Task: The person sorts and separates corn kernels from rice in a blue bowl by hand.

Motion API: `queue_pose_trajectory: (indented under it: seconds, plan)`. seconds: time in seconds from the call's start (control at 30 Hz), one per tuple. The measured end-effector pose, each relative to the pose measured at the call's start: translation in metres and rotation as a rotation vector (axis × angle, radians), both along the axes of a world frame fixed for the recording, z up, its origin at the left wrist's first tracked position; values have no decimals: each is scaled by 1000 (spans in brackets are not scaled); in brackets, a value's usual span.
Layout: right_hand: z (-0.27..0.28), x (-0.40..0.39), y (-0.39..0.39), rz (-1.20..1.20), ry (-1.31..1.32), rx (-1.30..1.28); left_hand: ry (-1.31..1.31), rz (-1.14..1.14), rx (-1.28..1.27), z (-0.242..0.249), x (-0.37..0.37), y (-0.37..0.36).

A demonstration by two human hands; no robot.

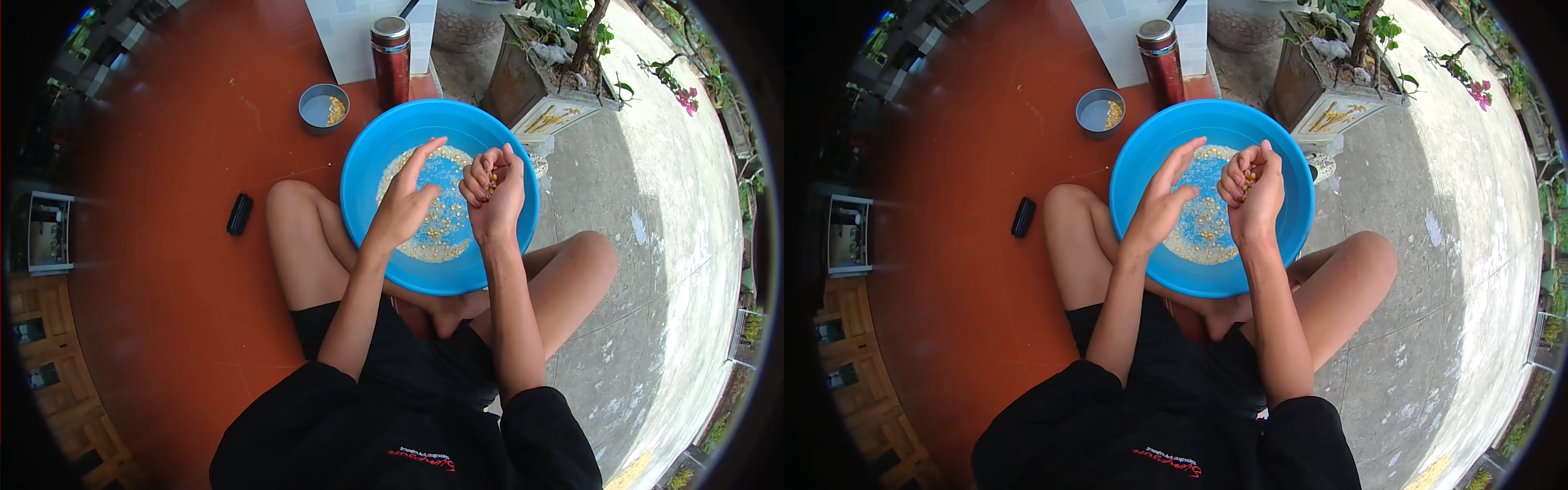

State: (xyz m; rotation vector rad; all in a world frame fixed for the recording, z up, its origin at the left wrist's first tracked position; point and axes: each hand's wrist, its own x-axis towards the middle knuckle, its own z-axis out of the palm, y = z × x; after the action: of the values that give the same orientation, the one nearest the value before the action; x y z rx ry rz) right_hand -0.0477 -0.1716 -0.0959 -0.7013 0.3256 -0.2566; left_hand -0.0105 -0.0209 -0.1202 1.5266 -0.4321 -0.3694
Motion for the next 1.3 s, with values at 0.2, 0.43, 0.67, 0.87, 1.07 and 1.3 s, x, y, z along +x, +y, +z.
queue_pose_trajectory:
  seconds: [0.2, 0.43, 0.67, 0.87, 1.07, 1.3]
  plan:
    - [2, -7, 22, -33, 87, -827, 1109, -529, -1432, -85, -6, -29]
    - [-9, -15, 41, -88, -154, -1502, 603, -224, -1122, -71, -27, -45]
    - [-7, -16, 47, -126, -165, -1351, 987, 117, -1015, -5, -23, -30]
    - [13, -19, 55, -159, -340, -1241, 824, -23, -1209, -12, -21, -22]
    - [24, -31, 43, -156, -350, -1430, 764, -43, -1168, 2, -35, -35]
    - [33, -34, 17, -462, -135, -1696, 1163, 151, -1341, -52, -35, -14]
